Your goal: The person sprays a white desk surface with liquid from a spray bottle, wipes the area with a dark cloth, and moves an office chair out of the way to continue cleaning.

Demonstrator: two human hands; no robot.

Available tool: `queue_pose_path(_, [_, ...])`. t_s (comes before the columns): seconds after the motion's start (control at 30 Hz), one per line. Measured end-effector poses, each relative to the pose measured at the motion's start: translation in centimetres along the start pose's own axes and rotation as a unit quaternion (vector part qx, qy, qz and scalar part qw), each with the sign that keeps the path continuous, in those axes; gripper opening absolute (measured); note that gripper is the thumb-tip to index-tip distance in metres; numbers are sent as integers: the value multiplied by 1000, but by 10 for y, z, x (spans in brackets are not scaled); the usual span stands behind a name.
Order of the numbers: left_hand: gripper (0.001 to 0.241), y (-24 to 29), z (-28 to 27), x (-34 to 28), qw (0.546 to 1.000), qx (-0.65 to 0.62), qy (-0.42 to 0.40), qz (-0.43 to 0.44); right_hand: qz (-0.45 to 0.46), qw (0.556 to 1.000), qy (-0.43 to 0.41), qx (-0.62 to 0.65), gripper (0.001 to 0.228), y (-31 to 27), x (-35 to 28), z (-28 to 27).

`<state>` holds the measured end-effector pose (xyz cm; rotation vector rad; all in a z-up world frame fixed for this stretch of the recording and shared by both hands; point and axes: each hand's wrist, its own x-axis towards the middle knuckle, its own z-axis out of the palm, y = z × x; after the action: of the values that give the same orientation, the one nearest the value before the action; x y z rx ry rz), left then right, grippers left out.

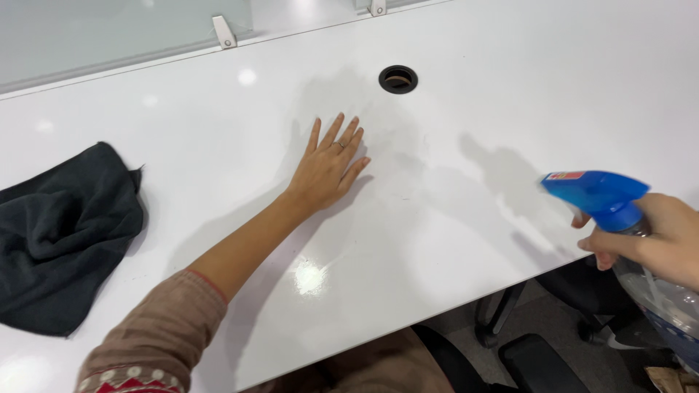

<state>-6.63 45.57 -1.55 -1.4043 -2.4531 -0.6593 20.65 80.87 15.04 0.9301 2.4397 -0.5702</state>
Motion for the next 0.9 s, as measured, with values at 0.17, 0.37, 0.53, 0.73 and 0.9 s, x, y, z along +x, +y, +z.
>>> queue_pose_path(0.17, [64, 20, -43, -20, 999, -25, -7, 26, -24, 997, 24, 66, 60, -34, -13, -9])
queue_pose_path(0.37, [94, 30, -103, -40, 993, -87, -79, -8, -218, 968, 45, 113, 84, -134, -30, -30])
queue_pose_path(0.53, [114, 44, -134, -61, 973, -201, -90, -69, -388, 907, 37, 158, 42, -234, -44, -29])
queue_pose_path(0.73, [134, 22, -150, -79, 957, -239, -25, -162, -653, 682, 26, 327, 38, -353, -17, 26])
queue_pose_path(0.9, [136, -22, -153, -98, 941, -229, 48, -243, -691, 606, 6, 395, 35, -440, 25, 85])
